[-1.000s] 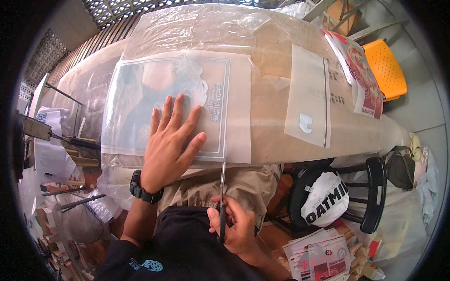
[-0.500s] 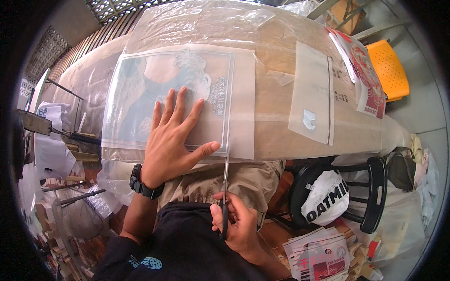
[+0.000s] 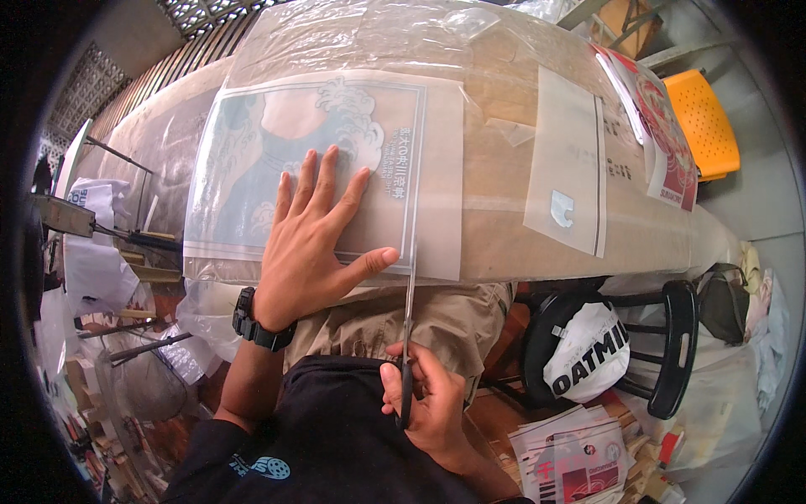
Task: The person cuts out various printed graphic designs from large sheets using scissors by hand, then folds several items of clothing and places them on the workspace.
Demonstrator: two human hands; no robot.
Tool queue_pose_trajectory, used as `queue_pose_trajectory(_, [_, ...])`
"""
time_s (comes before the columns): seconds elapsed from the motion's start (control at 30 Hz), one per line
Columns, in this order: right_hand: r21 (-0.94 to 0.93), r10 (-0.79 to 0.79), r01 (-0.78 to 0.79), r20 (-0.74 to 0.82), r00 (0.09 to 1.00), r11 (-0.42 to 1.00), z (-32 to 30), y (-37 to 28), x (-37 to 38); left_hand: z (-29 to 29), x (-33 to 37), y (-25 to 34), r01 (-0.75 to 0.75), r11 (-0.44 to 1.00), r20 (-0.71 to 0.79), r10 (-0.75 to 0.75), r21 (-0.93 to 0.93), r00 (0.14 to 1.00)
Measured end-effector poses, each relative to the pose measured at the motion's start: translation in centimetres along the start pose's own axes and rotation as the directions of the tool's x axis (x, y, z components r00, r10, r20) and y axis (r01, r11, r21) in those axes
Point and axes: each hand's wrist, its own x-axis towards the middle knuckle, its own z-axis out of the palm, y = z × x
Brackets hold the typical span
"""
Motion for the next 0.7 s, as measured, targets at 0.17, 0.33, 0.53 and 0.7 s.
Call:
queue_pose_trajectory(0.17, [-0.006,0.010,-0.010,-0.018,1.000,1.000,0.1,0.2,-0.1,0.0,0.0,0.0,-0.007,1.000,-0.005,0.007,-0.011,1.000])
queue_pose_trajectory(0.33, [-0.053,-0.039,0.038,-0.028,0.999,0.998,0.1,0.7,-0.1,0.1,0.1,0.0,-0.004,1.000,-0.019,0.004,-0.018,1.000])
queue_pose_trajectory(0.53, [-0.144,-0.143,0.138,-0.025,0.989,0.980,0.2,-0.2,0.1,-0.1,0.1,0.2,0.002,1.000,-0.031,-0.003,-0.019,1.000])
queue_pose_trajectory(0.7, [-0.192,-0.140,0.136,-0.009,0.990,0.972,0.2,-0.8,0.5,-0.2,0.1,0.3,0.007,1.000,-0.032,-0.008,-0.029,0.999])
